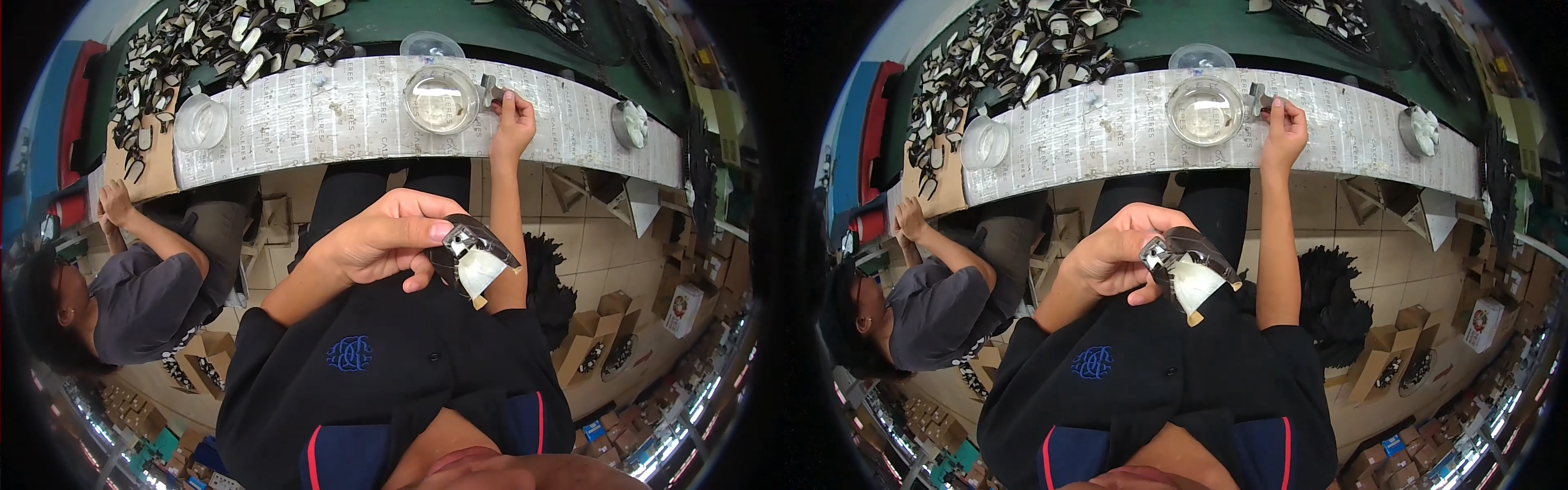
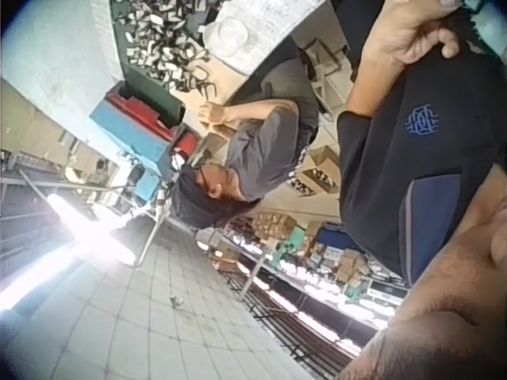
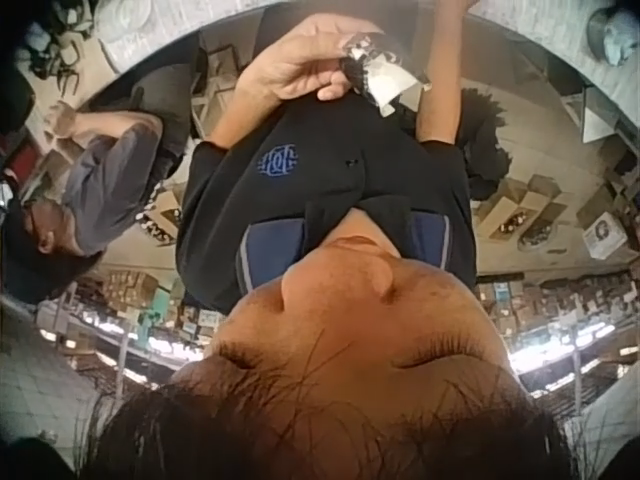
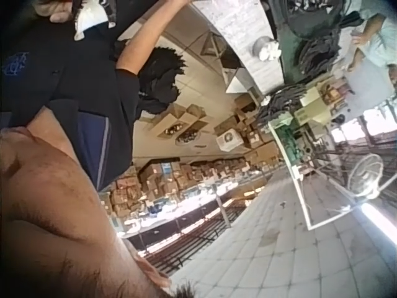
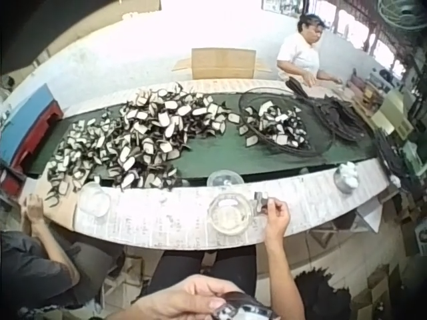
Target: Applying adhesive and assembling small components of shoes at a manufacturing workbench.
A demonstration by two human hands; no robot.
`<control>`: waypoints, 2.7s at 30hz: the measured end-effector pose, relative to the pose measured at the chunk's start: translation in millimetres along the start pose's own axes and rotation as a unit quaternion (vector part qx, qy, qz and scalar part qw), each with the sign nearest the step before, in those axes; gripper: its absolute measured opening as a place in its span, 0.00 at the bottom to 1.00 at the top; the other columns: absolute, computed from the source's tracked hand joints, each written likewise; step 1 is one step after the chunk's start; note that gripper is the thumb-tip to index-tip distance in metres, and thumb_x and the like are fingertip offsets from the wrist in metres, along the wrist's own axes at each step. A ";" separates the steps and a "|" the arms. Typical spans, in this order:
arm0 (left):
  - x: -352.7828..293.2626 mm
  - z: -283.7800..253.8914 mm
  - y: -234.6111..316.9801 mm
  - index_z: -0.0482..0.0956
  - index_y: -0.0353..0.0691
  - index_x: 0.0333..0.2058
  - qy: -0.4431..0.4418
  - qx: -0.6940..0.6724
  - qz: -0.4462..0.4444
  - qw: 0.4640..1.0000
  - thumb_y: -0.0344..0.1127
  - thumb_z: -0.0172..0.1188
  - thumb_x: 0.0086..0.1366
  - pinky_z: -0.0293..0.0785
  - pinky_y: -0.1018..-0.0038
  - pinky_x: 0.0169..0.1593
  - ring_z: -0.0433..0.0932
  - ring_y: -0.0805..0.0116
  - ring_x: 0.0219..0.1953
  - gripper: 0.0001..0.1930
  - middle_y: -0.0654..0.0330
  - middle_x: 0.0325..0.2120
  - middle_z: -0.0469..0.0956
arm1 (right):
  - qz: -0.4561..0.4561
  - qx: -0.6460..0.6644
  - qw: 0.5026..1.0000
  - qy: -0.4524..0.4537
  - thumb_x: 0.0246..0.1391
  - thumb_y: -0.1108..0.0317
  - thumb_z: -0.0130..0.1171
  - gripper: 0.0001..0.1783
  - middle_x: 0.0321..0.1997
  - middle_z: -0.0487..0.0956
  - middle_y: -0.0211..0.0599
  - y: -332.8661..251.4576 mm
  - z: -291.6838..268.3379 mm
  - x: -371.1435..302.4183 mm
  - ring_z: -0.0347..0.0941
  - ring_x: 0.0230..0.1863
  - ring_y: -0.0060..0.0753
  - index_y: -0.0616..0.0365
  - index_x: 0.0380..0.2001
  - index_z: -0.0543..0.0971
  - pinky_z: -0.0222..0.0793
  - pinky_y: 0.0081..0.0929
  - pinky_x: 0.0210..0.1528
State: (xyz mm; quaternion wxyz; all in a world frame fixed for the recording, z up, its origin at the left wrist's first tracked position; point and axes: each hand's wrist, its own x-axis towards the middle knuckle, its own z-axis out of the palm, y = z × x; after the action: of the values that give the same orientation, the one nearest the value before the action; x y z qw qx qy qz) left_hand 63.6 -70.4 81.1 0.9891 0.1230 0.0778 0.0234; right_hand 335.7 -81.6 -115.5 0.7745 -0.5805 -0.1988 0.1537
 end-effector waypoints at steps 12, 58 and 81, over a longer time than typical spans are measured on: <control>4.9 -30.2 28.2 0.73 0.27 0.48 0.033 0.073 0.035 0.996 0.37 0.54 0.69 0.77 0.80 0.27 0.79 0.72 0.31 0.17 0.54 0.37 0.79 | 0.004 -0.020 0.999 0.036 0.61 0.66 0.60 0.09 0.32 0.78 0.31 -3.4 -1.2 7.1 0.74 0.31 0.20 0.62 0.36 0.76 0.71 0.19 0.37; 45.6 62.8 60.6 0.73 0.24 0.48 -0.148 0.107 -0.101 0.978 0.35 0.57 0.68 0.77 0.78 0.32 0.81 0.71 0.35 0.18 0.52 0.37 0.80 | 0.012 0.001 0.999 0.039 0.61 0.68 0.59 0.08 0.33 0.79 0.33 -1.0 2.3 8.9 0.74 0.29 0.19 0.63 0.36 0.75 0.72 0.19 0.35; 46.9 60.5 54.5 0.76 0.27 0.45 -0.137 0.097 -0.133 0.977 0.34 0.58 0.68 0.80 0.78 0.33 0.81 0.72 0.32 0.15 0.55 0.35 0.80 | 0.000 -0.007 0.999 0.035 0.61 0.67 0.58 0.09 0.33 0.80 0.34 -3.2 2.9 7.9 0.75 0.29 0.20 0.63 0.37 0.75 0.72 0.19 0.34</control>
State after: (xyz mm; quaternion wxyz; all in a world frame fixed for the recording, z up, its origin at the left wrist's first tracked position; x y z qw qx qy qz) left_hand 118.0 -29.0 145.5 0.9679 0.2093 -0.0406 -0.1331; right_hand 341.2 -76.3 -110.7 0.7766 -0.5913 -0.1729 0.1317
